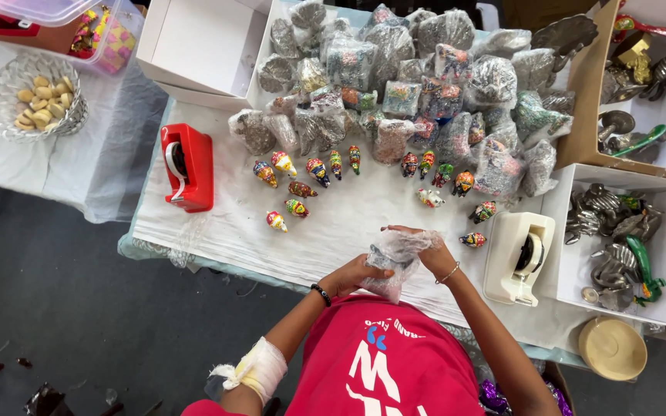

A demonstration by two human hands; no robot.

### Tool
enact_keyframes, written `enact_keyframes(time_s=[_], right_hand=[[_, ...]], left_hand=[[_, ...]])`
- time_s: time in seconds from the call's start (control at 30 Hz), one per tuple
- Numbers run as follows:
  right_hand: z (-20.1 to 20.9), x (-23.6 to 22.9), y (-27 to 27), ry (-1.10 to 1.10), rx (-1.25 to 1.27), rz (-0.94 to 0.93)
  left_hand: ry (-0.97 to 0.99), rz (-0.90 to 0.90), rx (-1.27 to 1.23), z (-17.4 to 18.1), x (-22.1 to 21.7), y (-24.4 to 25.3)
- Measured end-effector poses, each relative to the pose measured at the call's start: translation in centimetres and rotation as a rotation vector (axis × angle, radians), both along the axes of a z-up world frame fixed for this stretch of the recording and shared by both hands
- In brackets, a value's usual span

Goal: The person wraps small, colorful, fish-shaped decorations in bubble wrap. They pick up a decoration, place it on a sheet of bubble wrap, fold the wrap around it, and secure it with tape. The wrapped items are then placed into a cardboard box.

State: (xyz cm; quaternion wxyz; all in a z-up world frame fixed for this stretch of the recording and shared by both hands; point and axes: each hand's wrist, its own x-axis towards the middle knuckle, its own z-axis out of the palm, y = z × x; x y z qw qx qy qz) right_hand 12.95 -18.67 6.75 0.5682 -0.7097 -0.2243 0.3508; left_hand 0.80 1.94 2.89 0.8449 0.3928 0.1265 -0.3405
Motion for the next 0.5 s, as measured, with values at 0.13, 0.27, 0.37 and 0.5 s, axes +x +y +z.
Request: enact_keyframes(time_s=[0.13, 0.27, 0.37, 0.5], right_hand=[[3.1, -1.1, 1.9, -0.302, -0.116, 0.161], [4.4, -2.5, 1.5, -0.705, -0.172, 0.265], [5.0, -3.4, 1.1, -0.863, -0.052, 0.224], [4.8, -4.4, 1.0, -0.936, -0.121, 0.154]], left_hand=[[-0.044, 0.065, 0.063, -2.1, 0.1, 0.0], [-0.010, 0.097, 0.058, -4.7, -0.3, 0.2], [-0.114, 0.065, 0.078, -4.6, -0.4, -0.1], [-0.107, 0.076, 0.075, -3.0, 0.0, -0.9]])
